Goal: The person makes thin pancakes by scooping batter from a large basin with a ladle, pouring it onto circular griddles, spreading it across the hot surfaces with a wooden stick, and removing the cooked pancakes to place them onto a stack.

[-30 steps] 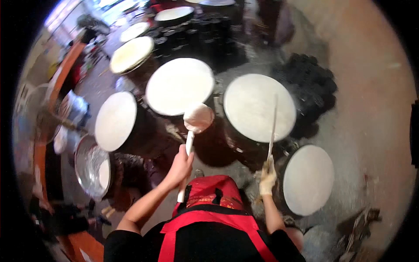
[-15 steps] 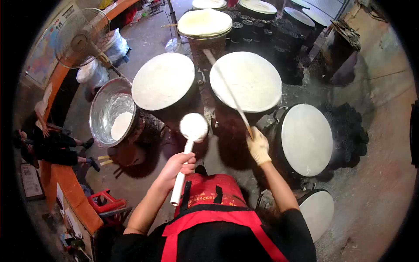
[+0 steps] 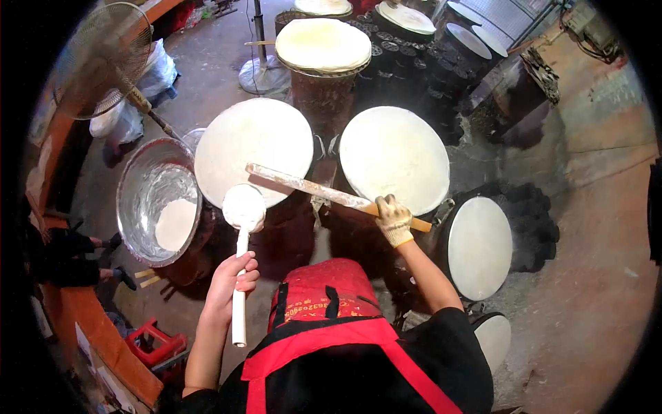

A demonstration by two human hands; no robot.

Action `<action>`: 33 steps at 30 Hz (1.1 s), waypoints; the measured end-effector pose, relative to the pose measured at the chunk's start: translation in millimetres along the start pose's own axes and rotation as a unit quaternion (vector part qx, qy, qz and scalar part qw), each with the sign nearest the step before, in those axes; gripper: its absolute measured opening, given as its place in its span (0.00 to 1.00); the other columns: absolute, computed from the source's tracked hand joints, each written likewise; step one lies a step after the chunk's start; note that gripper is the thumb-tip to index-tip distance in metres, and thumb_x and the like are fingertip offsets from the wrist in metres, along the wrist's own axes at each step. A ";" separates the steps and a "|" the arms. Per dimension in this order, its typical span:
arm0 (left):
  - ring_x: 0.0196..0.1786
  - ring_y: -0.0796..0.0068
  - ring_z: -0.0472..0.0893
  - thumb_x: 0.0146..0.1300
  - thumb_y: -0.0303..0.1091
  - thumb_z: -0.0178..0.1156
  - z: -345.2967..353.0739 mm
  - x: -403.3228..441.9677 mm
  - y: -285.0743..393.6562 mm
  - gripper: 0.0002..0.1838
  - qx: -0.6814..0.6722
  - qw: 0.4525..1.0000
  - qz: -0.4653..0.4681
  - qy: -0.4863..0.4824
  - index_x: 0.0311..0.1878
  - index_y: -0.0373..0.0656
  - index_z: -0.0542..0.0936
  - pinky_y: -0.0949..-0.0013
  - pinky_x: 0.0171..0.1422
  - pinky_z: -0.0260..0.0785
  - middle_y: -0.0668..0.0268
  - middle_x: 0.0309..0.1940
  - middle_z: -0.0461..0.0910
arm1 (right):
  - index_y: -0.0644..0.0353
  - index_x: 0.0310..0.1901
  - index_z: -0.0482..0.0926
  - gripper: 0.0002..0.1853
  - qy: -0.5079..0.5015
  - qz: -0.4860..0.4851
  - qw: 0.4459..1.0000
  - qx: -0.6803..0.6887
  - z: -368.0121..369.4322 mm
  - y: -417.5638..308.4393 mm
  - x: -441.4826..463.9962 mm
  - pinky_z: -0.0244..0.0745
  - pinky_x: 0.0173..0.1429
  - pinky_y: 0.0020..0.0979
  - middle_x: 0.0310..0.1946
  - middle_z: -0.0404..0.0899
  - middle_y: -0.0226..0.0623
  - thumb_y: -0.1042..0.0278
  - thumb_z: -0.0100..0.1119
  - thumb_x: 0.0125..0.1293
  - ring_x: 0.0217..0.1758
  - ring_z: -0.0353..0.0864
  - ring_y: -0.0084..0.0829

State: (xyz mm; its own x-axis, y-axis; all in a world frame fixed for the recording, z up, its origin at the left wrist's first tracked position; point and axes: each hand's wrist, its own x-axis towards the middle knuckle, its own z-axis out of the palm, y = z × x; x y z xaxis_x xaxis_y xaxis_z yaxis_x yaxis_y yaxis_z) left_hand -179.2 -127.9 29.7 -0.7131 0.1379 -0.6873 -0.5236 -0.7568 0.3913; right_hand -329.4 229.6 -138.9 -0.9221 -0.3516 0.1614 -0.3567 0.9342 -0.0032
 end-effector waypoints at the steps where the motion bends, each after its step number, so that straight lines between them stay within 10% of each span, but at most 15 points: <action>1: 0.18 0.89 0.59 0.66 0.27 0.49 0.9 4.4 3.9 0.04 -0.016 1.000 -0.004 -0.003 0.38 0.37 0.66 0.86 0.16 0.51 0.70 0.24 0.64 | 0.52 0.41 0.71 0.22 0.017 -0.010 1.000 0.007 0.6 5.0 -0.1 0.79 0.32 0.33 0.38 0.74 0.36 0.65 0.68 0.42 0.32 0.80 0.36; 11: 0.19 0.86 0.59 0.70 0.28 0.43 49.6 48.2 3.6 0.08 -0.177 0.984 -0.022 -0.006 0.45 0.31 0.65 0.84 0.15 0.53 0.66 0.27 0.63 | 0.52 0.27 0.78 0.03 -0.039 -0.085 0.995 -0.020 -116.1 73.2 134.9 0.76 0.35 0.35 0.28 0.78 0.35 0.65 0.57 0.49 0.30 0.80 0.35; 24: 0.19 0.87 0.60 0.69 0.28 0.45 107.3 76.5 22.0 0.09 -0.183 0.982 0.043 0.023 0.46 0.31 0.66 0.85 0.15 0.53 0.67 0.26 0.63 | 0.60 0.30 0.82 0.13 -0.113 -0.132 0.983 -0.062 -265.0 69.7 380.0 0.75 0.41 0.39 0.29 0.80 0.46 0.62 0.59 0.43 0.34 0.79 0.46; 26: 0.20 0.87 0.60 0.69 0.27 0.45 108.9 88.6 40.5 0.09 -0.166 0.985 0.052 0.019 0.46 0.32 0.66 0.85 0.15 0.53 0.67 0.27 0.63 | 0.63 0.30 0.80 0.14 0.004 -0.152 0.987 -0.043 -272.3 79.3 422.5 0.74 0.38 0.37 0.23 0.78 0.44 0.62 0.58 0.44 0.29 0.79 0.40; 33: 0.20 0.88 0.60 0.68 0.27 0.45 100.5 137.7 131.1 0.07 -0.098 0.993 0.059 -0.016 0.46 0.34 0.67 0.86 0.15 0.52 0.68 0.26 0.65 | 0.60 0.33 0.79 0.14 0.047 0.131 0.886 0.443 -294.4 160.4 521.5 0.68 0.32 0.20 0.26 0.77 0.28 0.57 0.62 0.55 0.25 0.73 0.19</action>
State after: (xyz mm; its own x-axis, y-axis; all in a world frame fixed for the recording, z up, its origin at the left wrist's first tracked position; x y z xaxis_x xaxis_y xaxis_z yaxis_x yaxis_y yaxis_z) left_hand -392.9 -143.9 47.8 -0.7803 0.0589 -0.6226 -0.3370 -0.8783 0.3391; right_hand -823.4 213.9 235.3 -0.9890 -0.0840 0.1215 -0.1477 0.5545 -0.8190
